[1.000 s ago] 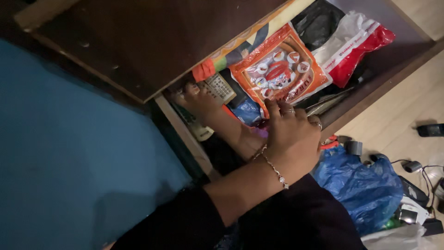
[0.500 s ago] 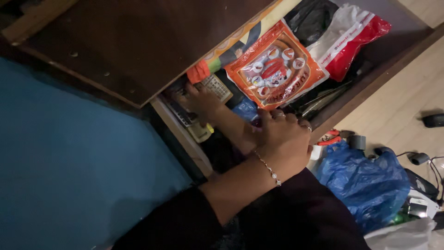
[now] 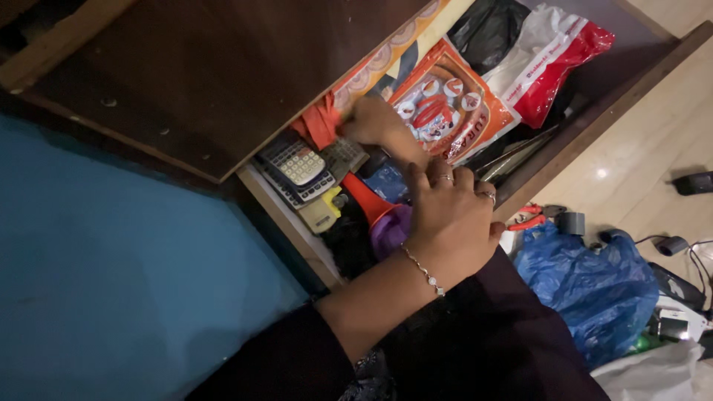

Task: The person organizes a cluttered drawer by folding and placing a cloth, a rolled fabric item, and a blue plastic bag into the drawer. They also handle various small electronic accessories and cables, moving them between the floor and the drawer.

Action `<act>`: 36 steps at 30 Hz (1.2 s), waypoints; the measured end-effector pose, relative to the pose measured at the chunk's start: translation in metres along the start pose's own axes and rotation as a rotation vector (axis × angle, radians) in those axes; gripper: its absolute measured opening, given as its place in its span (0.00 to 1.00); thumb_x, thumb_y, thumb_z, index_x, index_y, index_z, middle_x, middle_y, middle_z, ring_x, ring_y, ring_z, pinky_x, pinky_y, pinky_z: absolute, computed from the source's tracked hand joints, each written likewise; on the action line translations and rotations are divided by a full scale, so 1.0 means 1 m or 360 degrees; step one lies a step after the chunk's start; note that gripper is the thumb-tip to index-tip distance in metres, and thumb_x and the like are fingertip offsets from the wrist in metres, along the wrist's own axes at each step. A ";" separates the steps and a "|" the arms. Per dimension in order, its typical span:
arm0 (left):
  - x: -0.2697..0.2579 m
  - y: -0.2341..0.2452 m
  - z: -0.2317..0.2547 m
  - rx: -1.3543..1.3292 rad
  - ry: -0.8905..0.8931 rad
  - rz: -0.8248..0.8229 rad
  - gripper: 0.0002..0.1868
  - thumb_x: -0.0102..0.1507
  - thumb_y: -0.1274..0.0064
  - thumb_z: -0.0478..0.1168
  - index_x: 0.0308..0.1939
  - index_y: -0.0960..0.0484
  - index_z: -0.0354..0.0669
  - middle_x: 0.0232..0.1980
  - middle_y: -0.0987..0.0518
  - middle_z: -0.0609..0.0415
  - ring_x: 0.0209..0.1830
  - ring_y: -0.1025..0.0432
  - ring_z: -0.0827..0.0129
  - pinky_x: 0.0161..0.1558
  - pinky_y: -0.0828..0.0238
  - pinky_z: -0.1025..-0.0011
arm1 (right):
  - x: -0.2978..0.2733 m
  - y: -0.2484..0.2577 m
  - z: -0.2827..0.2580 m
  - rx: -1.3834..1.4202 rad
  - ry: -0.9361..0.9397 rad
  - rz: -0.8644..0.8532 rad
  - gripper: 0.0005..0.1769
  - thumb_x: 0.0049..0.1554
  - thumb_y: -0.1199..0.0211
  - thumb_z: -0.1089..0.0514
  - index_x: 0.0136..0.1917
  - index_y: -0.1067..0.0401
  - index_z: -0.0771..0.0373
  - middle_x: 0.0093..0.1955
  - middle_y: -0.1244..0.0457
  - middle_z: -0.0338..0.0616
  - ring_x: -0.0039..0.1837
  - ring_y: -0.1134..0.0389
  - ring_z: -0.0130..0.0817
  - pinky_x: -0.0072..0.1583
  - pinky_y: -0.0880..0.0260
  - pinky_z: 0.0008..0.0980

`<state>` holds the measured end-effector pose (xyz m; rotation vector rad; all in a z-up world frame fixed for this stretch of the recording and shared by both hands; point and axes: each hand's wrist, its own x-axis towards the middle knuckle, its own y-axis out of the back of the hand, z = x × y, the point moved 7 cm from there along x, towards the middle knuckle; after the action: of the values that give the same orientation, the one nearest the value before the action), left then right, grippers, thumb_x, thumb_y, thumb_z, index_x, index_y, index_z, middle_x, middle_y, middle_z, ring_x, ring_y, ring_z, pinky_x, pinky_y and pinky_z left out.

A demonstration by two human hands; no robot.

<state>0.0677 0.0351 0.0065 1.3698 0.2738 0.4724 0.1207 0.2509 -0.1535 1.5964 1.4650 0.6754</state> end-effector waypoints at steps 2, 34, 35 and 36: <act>-0.001 -0.002 0.002 -0.0013 -0.0009 -0.0004 0.27 0.53 0.41 0.60 0.49 0.14 0.49 0.55 0.21 0.45 0.68 0.39 0.41 0.66 0.53 0.33 | -0.004 0.000 0.007 0.0013 -0.0015 0.0006 0.25 0.48 0.31 0.47 0.58 0.24 0.56 0.56 0.31 0.54 0.57 0.31 0.57 0.56 0.30 0.50; 0.003 -0.006 -0.001 -0.0169 -0.0046 0.0084 0.31 0.64 0.51 0.62 0.64 0.25 0.48 0.57 0.22 0.42 0.63 0.33 0.43 0.65 0.47 0.35 | -0.004 0.028 0.078 -0.0061 -0.0145 0.0512 0.22 0.54 0.33 0.42 0.57 0.22 0.54 0.58 0.31 0.54 0.58 0.32 0.62 0.56 0.31 0.53; 0.005 -0.005 0.000 -0.0127 -0.0054 0.0078 0.32 0.65 0.53 0.62 0.67 0.28 0.50 0.58 0.23 0.41 0.62 0.33 0.42 0.67 0.49 0.32 | -0.010 0.033 0.082 -0.0068 -0.0130 0.0520 0.22 0.54 0.33 0.42 0.57 0.22 0.54 0.58 0.31 0.54 0.58 0.32 0.62 0.56 0.31 0.53; 0.006 0.000 0.001 -0.0130 -0.0097 0.0136 0.33 0.65 0.53 0.62 0.70 0.32 0.52 0.58 0.23 0.40 0.62 0.33 0.41 0.65 0.47 0.33 | -0.019 0.041 0.089 -0.0072 -0.0162 0.0574 0.22 0.54 0.33 0.41 0.57 0.22 0.54 0.58 0.31 0.54 0.58 0.32 0.62 0.56 0.31 0.53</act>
<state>0.0738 0.0371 0.0069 1.3175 0.1453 0.5065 0.2134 0.2142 -0.1604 1.8511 1.0898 0.8096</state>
